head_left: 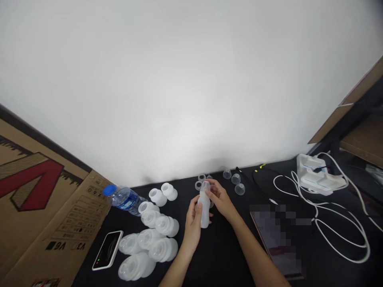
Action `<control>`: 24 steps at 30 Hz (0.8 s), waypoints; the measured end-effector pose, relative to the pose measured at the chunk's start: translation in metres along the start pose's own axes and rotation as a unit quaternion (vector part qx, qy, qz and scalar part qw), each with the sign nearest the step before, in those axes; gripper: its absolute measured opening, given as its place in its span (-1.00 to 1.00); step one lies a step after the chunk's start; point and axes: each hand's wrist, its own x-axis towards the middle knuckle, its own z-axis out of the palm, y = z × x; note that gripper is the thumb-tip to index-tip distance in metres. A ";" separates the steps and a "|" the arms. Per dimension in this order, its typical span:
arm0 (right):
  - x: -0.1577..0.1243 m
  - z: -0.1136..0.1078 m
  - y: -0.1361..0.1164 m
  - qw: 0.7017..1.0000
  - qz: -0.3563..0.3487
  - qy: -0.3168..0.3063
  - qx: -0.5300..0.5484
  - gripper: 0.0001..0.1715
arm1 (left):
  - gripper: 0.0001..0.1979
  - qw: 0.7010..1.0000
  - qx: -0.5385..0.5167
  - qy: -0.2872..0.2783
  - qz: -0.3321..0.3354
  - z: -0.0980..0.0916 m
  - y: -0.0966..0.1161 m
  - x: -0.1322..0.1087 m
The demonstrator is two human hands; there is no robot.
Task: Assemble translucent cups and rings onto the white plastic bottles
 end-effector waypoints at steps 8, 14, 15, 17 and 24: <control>-0.014 0.014 -0.006 0.996 0.005 -0.059 -0.064 0.00 | -0.32 0.999 -0.027 0.037 0.007 -0.004 -0.003 0.001; -0.014 0.014 -0.008 0.996 -0.005 -0.074 -0.057 -0.01 | -0.36 0.998 -0.027 0.052 0.017 -0.003 -0.005 -0.002; -0.014 0.014 -0.008 0.996 -0.005 -0.074 -0.056 -0.01 | -0.37 0.998 -0.030 0.053 0.017 -0.003 -0.005 -0.002; -0.014 0.013 -0.008 0.996 -0.005 -0.074 -0.055 0.01 | -0.38 0.998 -0.031 0.055 0.020 -0.003 -0.005 -0.002; -0.017 0.013 -0.009 0.994 -0.010 -0.070 -0.086 -0.06 | -0.36 0.997 -0.023 0.073 0.021 0.001 -0.007 -0.006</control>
